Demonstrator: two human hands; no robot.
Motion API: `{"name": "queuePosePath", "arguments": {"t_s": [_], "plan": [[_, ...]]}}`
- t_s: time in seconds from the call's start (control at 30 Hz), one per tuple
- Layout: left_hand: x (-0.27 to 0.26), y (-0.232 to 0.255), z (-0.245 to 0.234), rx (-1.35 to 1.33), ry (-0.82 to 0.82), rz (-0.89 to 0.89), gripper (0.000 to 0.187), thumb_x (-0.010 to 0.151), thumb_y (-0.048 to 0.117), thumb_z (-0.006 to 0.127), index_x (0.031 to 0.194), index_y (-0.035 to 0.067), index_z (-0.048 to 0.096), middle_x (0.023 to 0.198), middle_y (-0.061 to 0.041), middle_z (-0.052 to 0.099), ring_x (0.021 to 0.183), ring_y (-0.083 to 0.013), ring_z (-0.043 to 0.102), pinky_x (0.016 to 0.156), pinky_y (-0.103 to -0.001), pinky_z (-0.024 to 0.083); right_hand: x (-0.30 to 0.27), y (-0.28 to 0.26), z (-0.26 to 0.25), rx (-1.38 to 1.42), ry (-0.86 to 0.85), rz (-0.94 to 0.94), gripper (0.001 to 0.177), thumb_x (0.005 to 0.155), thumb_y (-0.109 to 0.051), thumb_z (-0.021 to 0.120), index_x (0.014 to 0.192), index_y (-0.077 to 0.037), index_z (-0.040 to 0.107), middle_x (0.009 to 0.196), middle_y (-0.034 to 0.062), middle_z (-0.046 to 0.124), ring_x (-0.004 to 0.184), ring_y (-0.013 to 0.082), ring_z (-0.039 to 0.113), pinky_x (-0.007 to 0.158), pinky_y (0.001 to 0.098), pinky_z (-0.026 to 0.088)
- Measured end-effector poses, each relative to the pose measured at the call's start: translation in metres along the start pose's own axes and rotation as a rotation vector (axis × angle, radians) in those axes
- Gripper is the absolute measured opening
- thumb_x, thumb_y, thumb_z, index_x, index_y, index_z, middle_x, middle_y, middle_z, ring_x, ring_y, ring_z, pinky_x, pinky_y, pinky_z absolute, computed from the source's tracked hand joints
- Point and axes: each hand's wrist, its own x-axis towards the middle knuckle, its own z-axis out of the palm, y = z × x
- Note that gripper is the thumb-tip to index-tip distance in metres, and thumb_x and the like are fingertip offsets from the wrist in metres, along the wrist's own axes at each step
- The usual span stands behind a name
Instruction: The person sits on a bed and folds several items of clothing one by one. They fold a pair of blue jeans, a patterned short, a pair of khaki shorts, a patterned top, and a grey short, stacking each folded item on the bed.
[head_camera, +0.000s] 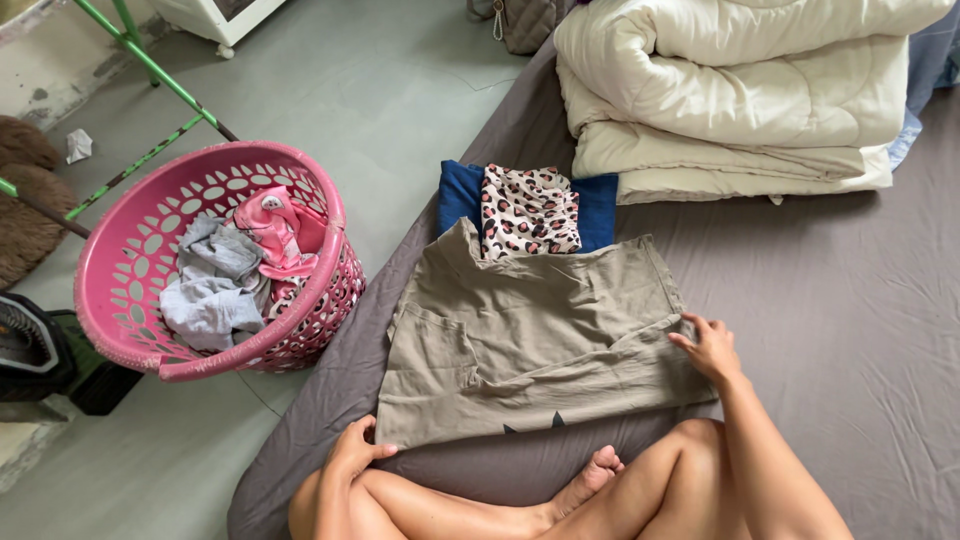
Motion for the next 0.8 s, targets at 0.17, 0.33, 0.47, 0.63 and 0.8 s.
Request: {"name": "queuePosePath", "arguments": {"t_s": [0.17, 0.33, 0.47, 0.63, 0.8], "plan": [[0.0, -0.005, 0.001, 0.226, 0.032, -0.045, 0.082, 0.057, 0.013, 0.101, 0.131, 0.008, 0.065, 0.134, -0.013, 0.061, 0.127, -0.0267, 0.057, 0.108, -0.036, 0.045, 0.001, -0.007, 0.007, 0.016, 0.07, -0.057, 0.05, 0.079, -0.051, 0.079, 0.119, -0.021, 0.073, 0.147, 0.011, 0.051, 0.135, 0.0397, 0.043, 0.104, 0.0562, 0.044], [-0.002, 0.001, -0.001, 0.281, 0.031, -0.097, 0.067, 0.066, 0.028, 0.095, 0.125, 0.008, 0.071, 0.134, -0.014, 0.065, 0.128, -0.0269, 0.062, 0.108, -0.036, 0.049, 0.004, 0.002, -0.002, 0.11, 0.241, 0.099, 0.044, 0.09, -0.05, 0.077, 0.118, -0.017, 0.072, 0.145, 0.0075, 0.056, 0.134, 0.0358, 0.05, 0.11, 0.0562, 0.047], [-0.02, 0.026, -0.007, 0.429, -0.012, -0.045, 0.063, 0.066, 0.034, 0.096, 0.121, 0.014, 0.074, 0.134, -0.013, 0.059, 0.13, -0.0301, 0.054, 0.111, -0.036, 0.046, 0.0, -0.012, -0.003, -0.046, 0.363, 0.219, 0.062, 0.077, -0.04, 0.086, 0.127, -0.01, 0.065, 0.143, 0.0181, 0.051, 0.13, 0.042, 0.043, 0.097, 0.0612, 0.04], [-0.053, 0.049, -0.007, 0.444, 0.074, 0.083, 0.053, 0.065, 0.022, 0.089, 0.115, 0.014, 0.072, 0.129, -0.007, 0.056, 0.129, -0.0315, 0.049, 0.105, -0.042, 0.045, -0.006, -0.105, 0.035, -0.075, 0.523, -0.457, 0.067, 0.078, -0.033, 0.084, 0.135, -0.009, 0.057, 0.132, 0.0144, 0.061, 0.125, 0.0345, 0.055, 0.107, 0.051, 0.044], [-0.054, 0.037, -0.02, 0.248, 0.255, 0.302, 0.024, 0.071, 0.014, 0.079, 0.092, 0.005, 0.07, 0.115, -0.004, 0.064, 0.112, -0.029, 0.056, 0.098, -0.04, 0.05, -0.021, -0.267, 0.147, 0.48, -0.076, -0.633, 0.047, 0.087, -0.035, 0.078, 0.125, -0.009, 0.067, 0.123, 0.0108, 0.073, 0.112, 0.0268, 0.069, 0.096, 0.0375, 0.053]]}}
